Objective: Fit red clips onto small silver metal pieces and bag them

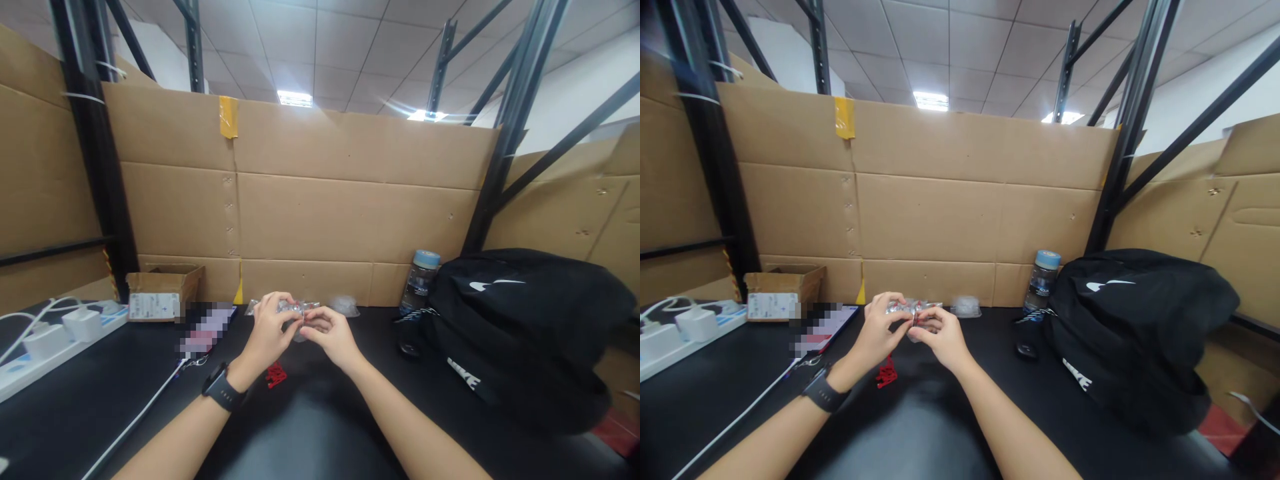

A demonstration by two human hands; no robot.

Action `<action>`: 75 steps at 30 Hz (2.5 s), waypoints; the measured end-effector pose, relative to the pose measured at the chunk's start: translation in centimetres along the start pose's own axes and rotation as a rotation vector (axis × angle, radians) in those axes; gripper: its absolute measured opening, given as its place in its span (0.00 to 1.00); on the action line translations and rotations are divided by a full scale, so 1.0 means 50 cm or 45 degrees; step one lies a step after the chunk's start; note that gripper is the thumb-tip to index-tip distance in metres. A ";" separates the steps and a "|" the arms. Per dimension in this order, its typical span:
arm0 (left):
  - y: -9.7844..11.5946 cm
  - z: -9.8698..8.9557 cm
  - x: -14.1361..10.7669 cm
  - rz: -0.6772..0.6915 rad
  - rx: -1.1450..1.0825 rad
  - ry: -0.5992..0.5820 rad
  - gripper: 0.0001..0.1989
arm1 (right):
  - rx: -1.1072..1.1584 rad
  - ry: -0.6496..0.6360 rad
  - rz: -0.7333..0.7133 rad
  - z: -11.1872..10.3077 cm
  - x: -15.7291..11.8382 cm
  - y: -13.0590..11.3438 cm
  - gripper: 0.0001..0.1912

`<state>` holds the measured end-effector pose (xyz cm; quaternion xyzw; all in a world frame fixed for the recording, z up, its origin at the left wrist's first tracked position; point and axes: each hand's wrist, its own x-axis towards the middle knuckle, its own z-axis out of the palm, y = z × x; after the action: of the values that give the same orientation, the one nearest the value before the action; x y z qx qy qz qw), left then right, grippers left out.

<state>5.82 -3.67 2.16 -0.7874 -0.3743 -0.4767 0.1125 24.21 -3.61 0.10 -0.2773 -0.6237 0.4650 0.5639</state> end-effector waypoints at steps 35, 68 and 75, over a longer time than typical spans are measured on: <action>-0.106 -0.017 -0.007 -0.072 -0.109 -0.710 0.12 | -1.726 -0.043 -0.044 -0.148 0.012 -0.036 0.07; -0.121 -0.013 -0.024 -0.050 -0.099 -1.047 0.05 | -1.378 -0.604 0.271 -0.157 0.003 -0.043 0.30; -0.092 -0.010 -0.006 -0.061 -0.174 -0.837 0.05 | -1.182 -0.538 0.154 -0.170 0.008 -0.032 0.29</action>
<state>2.19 -0.90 1.34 -0.8957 -0.3762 -0.2238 -0.0784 32.58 -1.66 1.11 -0.4341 -0.8475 0.2169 0.2151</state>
